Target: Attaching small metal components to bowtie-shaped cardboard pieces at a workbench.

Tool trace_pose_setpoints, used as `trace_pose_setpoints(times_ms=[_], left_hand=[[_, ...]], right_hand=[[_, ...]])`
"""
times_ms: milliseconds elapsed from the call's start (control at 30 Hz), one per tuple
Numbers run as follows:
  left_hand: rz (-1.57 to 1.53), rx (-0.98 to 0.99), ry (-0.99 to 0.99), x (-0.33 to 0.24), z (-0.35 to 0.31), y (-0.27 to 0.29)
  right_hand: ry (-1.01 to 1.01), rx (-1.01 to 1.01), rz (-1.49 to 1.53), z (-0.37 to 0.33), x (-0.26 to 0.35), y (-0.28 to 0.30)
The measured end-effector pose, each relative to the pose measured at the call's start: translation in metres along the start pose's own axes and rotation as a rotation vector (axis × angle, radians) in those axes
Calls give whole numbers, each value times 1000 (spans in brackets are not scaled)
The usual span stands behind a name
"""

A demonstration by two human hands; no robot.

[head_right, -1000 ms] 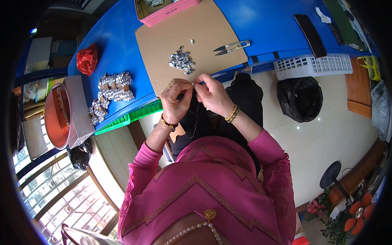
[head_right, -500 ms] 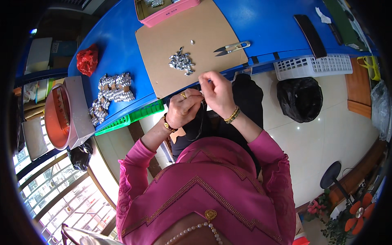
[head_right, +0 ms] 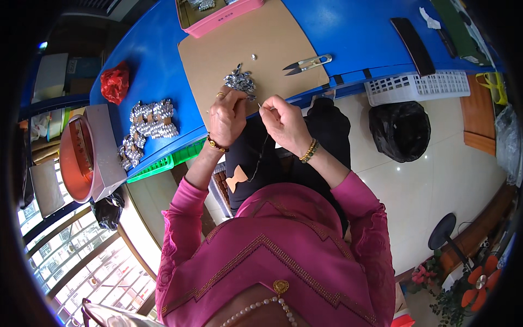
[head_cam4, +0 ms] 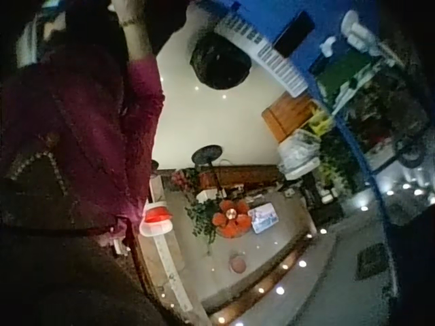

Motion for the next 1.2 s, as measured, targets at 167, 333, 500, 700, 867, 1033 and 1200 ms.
trace_pose_setpoints(times_ms=[167, 333, 500, 700, 867, 1033, 1200], left_hand=[[-591, 82, 326, 1, -4, 5], [-1167, 302, 742, 1, -18, -4], [-1335, 317, 791, -1, -20, -4], [-1377, 340, 791, 0, -22, -3], [-1241, 360, 729, -3, -19, 0], [-1005, 384, 614, -8, -18, -1], [-999, 369, 676, -14, -24, -5]], right_hand=[[124, -20, -238, 0, 11, -1], [241, -41, -353, -1, 18, -3], [260, -42, -364, -4, 22, -3], [264, -41, -335, -6, 24, -5], [272, -25, -346, -6, 19, -3], [222, -27, -289, -6, 11, -4], [-41, 93, -9, -9, 13, -8]])
Point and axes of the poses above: each hand's wrist, its own z-axis towards the middle knuckle, its own y-axis out of the back of the hand, x = y × z, the point moved 4 cm from there along z, towards the middle knuckle, and after that the axes turned 2 degrees about -y, right-handed, at the moved point
